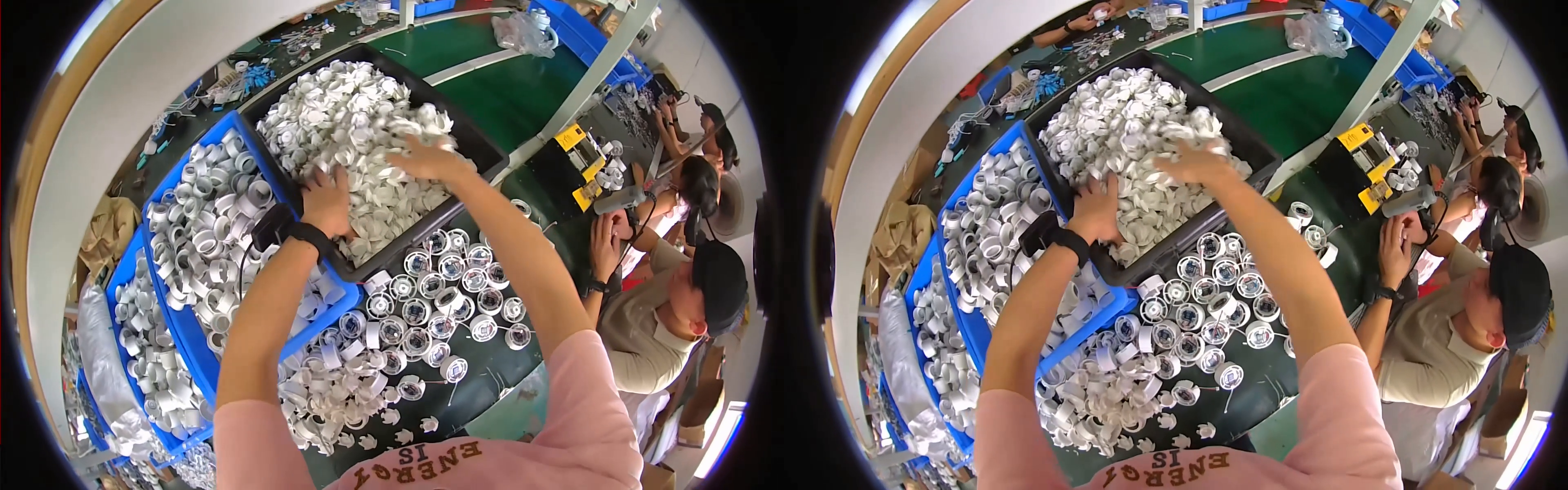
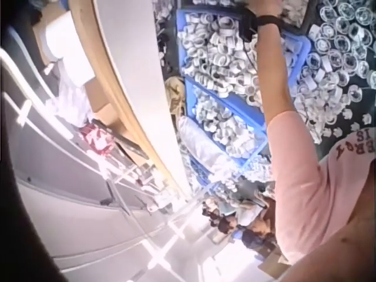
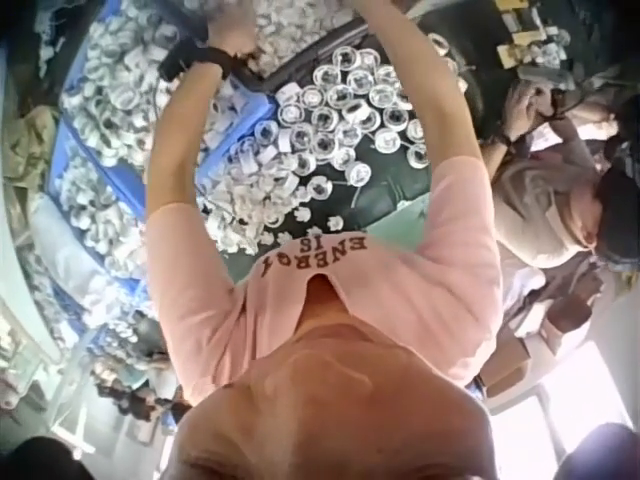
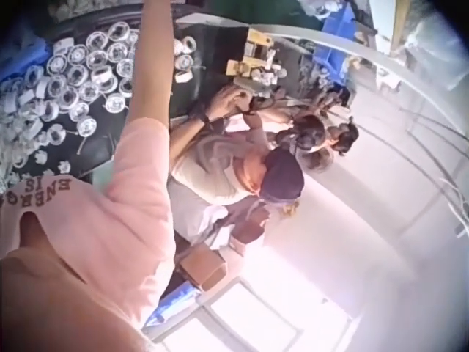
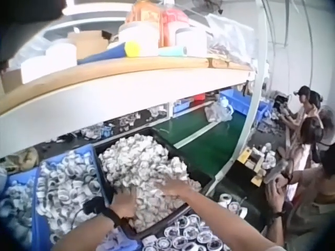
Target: Assembling plastic components for electronics or lighting fixtures.
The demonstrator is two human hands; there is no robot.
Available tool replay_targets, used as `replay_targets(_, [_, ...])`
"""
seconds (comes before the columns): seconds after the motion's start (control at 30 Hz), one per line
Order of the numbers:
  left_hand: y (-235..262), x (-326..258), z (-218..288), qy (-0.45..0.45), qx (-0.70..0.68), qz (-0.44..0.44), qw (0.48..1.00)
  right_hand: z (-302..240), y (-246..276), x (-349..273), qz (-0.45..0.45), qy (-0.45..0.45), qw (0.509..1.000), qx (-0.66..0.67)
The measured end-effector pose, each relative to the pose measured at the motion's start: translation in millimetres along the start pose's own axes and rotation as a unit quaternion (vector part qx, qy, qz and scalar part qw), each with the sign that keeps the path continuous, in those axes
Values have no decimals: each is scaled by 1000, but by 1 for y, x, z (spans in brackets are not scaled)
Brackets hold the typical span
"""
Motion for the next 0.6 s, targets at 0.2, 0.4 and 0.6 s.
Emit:
replay_targets(0.2, [-15,38,-4,-29,-119,-85,989,-21,-16,-23,27,34,998,40])
replay_targets(0.4, [-17,49,-11,72,-270,-98,955,-7,-10,-5,37,24,989,144])
replay_targets(0.6, [-17,43,-19,-17,-366,-61,929,-14,-16,-15,3,58,987,148])
Point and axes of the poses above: each hand's wrist, its own x-axis towards the middle knuckle, its own y-axis out of the back of the hand, z = x × y, the point moved 5 cm from there along x, towards the middle knuckle, and after that the axes turned 13 degrees about -z, right-handed, at the moved point
